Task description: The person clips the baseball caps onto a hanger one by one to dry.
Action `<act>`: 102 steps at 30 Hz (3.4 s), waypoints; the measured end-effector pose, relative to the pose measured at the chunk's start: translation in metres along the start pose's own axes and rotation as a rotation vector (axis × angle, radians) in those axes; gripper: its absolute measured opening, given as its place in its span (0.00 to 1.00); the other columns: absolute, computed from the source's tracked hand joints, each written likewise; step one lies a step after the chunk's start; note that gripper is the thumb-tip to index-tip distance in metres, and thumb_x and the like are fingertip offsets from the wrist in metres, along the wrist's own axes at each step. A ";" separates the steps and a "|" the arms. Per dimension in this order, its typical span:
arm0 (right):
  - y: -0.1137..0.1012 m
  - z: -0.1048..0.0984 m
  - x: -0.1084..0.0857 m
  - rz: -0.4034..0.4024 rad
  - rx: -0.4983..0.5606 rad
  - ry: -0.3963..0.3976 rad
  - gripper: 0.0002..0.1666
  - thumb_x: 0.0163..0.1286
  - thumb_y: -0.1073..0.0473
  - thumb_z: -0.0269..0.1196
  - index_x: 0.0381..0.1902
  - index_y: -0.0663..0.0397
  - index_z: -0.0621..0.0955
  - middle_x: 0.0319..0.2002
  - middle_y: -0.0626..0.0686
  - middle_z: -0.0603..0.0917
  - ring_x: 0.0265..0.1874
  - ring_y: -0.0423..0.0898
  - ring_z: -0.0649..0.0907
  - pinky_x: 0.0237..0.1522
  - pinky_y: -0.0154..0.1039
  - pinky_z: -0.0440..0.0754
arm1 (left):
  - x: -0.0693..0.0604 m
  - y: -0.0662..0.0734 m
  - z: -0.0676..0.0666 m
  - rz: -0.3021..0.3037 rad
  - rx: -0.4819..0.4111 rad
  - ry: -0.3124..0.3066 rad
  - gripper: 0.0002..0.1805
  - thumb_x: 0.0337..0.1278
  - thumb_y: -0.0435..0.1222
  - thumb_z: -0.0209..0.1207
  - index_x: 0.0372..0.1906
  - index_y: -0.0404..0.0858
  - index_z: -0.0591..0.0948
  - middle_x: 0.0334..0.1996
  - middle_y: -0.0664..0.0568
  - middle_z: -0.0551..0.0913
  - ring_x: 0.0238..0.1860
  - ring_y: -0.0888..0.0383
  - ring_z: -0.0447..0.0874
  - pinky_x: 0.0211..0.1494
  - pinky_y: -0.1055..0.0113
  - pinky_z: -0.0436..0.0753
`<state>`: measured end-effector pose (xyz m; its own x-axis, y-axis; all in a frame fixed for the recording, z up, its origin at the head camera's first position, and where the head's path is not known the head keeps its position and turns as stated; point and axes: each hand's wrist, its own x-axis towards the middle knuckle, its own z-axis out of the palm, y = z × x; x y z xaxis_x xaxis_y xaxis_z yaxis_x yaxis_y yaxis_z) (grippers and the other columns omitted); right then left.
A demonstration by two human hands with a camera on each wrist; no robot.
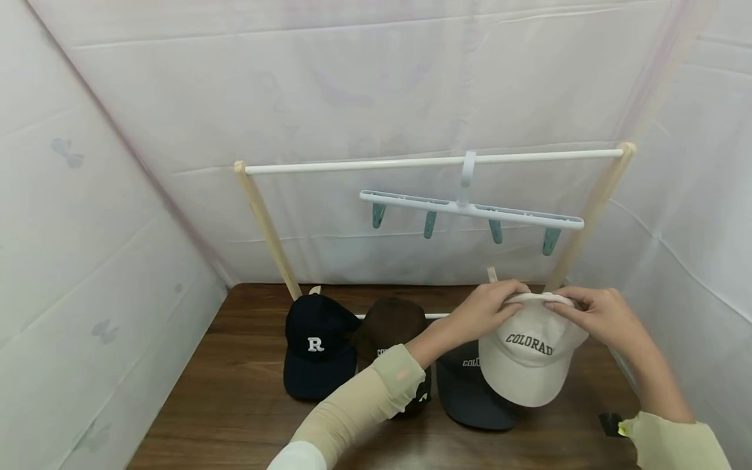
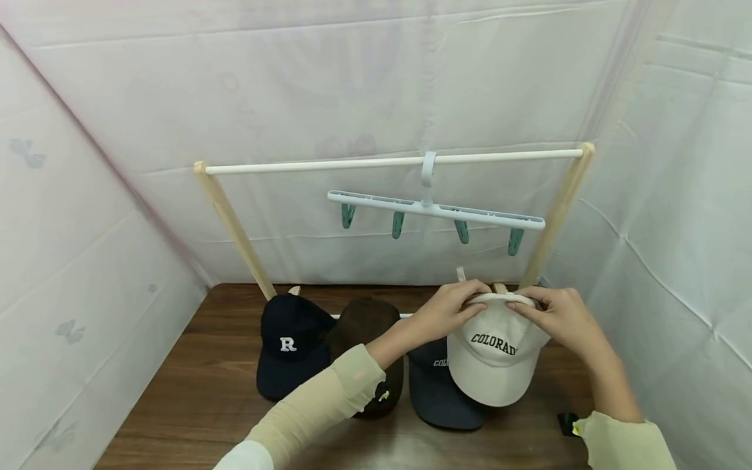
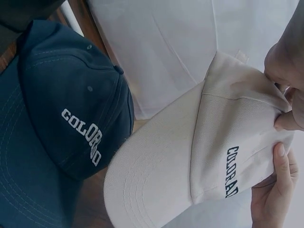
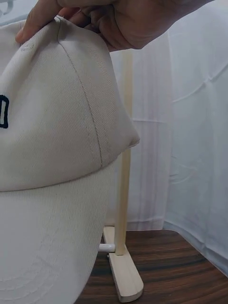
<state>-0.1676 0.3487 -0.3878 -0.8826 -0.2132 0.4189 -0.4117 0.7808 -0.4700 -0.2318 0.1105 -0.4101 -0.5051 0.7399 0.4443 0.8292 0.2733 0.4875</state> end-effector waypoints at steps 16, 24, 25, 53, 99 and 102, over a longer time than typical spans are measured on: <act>-0.010 0.017 0.009 -0.118 0.043 0.101 0.08 0.60 0.64 0.75 0.38 0.51 0.90 0.19 0.37 0.78 0.17 0.33 0.69 0.19 0.28 0.67 | -0.012 -0.005 -0.016 0.003 -0.002 0.046 0.15 0.74 0.36 0.58 0.60 0.40 0.80 0.58 0.53 0.83 0.59 0.67 0.80 0.60 0.84 0.71; -0.013 0.027 0.015 -0.135 0.033 0.096 0.09 0.61 0.62 0.75 0.40 0.51 0.90 0.17 0.35 0.73 0.17 0.33 0.66 0.19 0.29 0.64 | -0.021 -0.011 -0.018 -0.029 -0.026 0.070 0.13 0.75 0.38 0.57 0.57 0.41 0.80 0.55 0.53 0.84 0.56 0.67 0.80 0.59 0.81 0.73; -0.014 0.028 0.015 -0.137 0.028 0.094 0.09 0.61 0.62 0.75 0.40 0.51 0.90 0.16 0.35 0.73 0.17 0.33 0.65 0.19 0.29 0.64 | -0.022 -0.012 -0.018 -0.031 -0.032 0.071 0.13 0.75 0.39 0.57 0.57 0.41 0.80 0.56 0.54 0.84 0.56 0.67 0.80 0.58 0.81 0.73; -0.023 0.033 0.035 -0.173 0.000 0.097 0.07 0.61 0.64 0.75 0.38 0.53 0.89 0.17 0.38 0.72 0.17 0.33 0.64 0.21 0.30 0.65 | -0.012 -0.010 -0.023 -0.068 -0.050 0.190 0.16 0.78 0.44 0.51 0.57 0.42 0.83 0.52 0.55 0.87 0.52 0.71 0.82 0.54 0.84 0.74; -0.027 0.011 0.046 -0.042 0.050 0.107 0.07 0.72 0.55 0.68 0.44 0.49 0.88 0.21 0.46 0.80 0.21 0.31 0.73 0.23 0.29 0.71 | 0.019 -0.007 -0.039 -0.014 -0.036 0.236 0.13 0.76 0.41 0.54 0.53 0.40 0.85 0.48 0.53 0.88 0.47 0.67 0.84 0.50 0.83 0.76; -0.023 0.002 0.043 0.004 0.102 0.115 0.10 0.74 0.55 0.65 0.47 0.51 0.88 0.35 0.40 0.88 0.33 0.23 0.79 0.34 0.22 0.76 | 0.021 -0.008 -0.038 -0.021 -0.037 0.232 0.13 0.76 0.40 0.55 0.52 0.39 0.85 0.48 0.52 0.88 0.46 0.67 0.84 0.49 0.83 0.75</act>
<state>-0.1966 0.3206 -0.3611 -0.8549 -0.1369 0.5004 -0.4343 0.7164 -0.5460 -0.2577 0.1006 -0.3763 -0.5670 0.5718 0.5929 0.8109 0.2609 0.5239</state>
